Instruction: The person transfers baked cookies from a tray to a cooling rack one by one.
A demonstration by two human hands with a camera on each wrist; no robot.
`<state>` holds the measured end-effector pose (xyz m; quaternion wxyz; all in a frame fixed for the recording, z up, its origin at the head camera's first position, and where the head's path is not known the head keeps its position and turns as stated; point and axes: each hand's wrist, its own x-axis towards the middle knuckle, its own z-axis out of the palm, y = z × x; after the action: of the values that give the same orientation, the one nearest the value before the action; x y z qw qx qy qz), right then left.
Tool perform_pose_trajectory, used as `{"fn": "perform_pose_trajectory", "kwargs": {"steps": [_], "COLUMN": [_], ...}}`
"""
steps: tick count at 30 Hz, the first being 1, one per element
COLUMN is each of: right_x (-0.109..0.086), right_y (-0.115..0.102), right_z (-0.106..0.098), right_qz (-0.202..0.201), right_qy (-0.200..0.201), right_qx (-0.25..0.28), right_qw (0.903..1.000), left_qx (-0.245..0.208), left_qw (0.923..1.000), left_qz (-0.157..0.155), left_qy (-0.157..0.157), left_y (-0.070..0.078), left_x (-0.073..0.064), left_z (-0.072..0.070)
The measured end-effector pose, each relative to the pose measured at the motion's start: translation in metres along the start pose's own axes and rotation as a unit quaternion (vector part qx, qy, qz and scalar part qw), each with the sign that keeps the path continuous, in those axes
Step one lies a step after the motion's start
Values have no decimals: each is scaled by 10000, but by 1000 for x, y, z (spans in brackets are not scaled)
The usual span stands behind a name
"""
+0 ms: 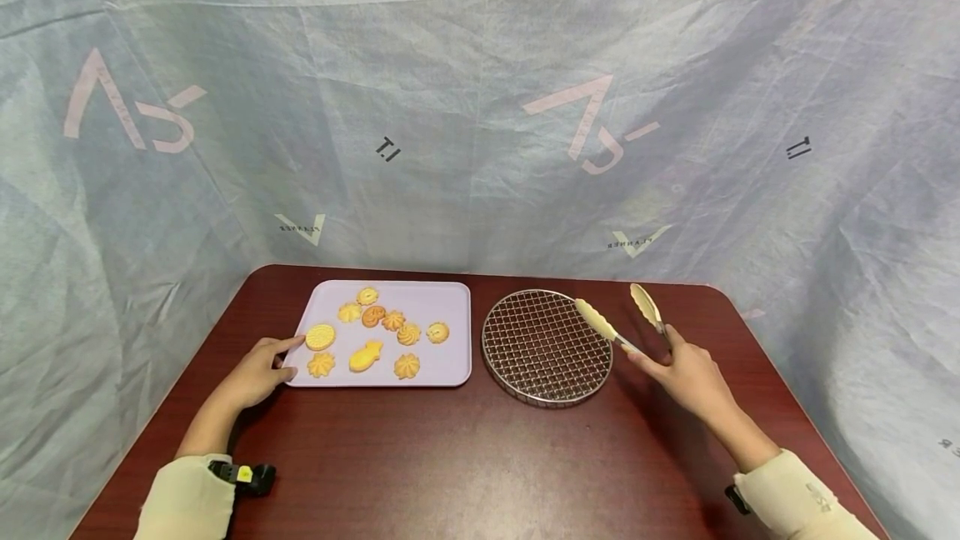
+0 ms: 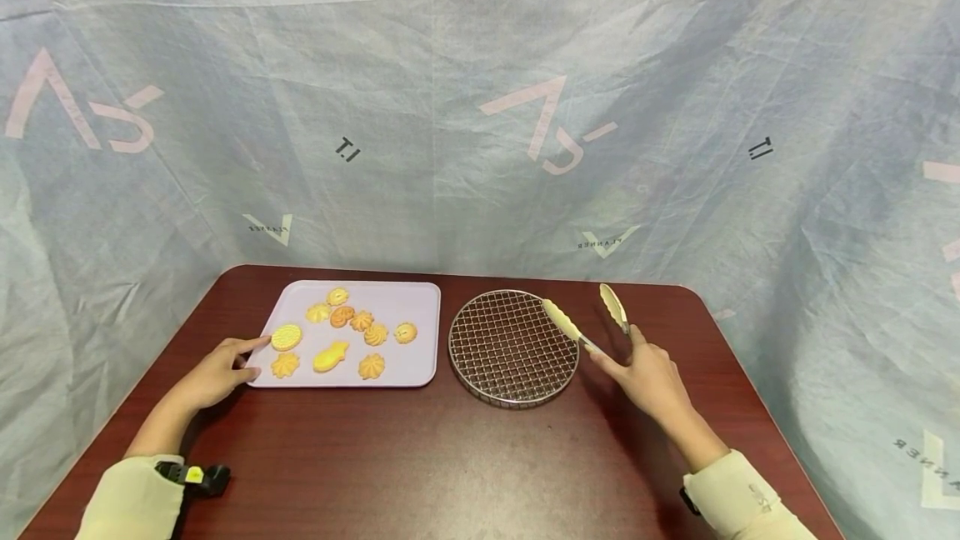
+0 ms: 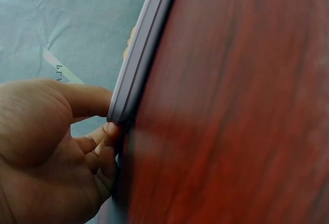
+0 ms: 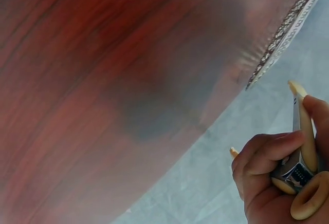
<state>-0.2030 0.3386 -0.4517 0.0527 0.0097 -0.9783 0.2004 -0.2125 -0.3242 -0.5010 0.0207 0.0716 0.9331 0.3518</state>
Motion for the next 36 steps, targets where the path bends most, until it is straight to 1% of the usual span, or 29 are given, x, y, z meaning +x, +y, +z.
{"fn": "perform_pose_trajectory", "kwargs": {"steps": [4, 9, 15, 20, 26, 36], "right_x": [-1, -1, -3, -3, -4, -4], "right_y": [-6, -11, -17, -23, -31, -44], "right_z": [0, 1, 1, 2, 5, 10], "right_qz": [-30, -170, -236, -296, -421, -574], "right_qy": [6, 70, 33, 124, 172, 35], "right_qx": [12, 36, 77, 39, 134, 214], "right_qw": [10000, 9998, 9997, 9995, 9989, 9981], "left_qx": [29, 52, 21, 71, 52, 48], "left_qw": [10000, 10000, 10000, 10000, 10000, 10000], "left_qz": [2, -10, -16, -23, 23, -61], "left_qy": [-15, -17, -9, -4, 5, 12], "left_y": [1, 1, 0, -1, -1, 0], "left_x": [1, 0, 0, 1, 1, 1], "left_z": [0, 0, 0, 1, 1, 2]}}
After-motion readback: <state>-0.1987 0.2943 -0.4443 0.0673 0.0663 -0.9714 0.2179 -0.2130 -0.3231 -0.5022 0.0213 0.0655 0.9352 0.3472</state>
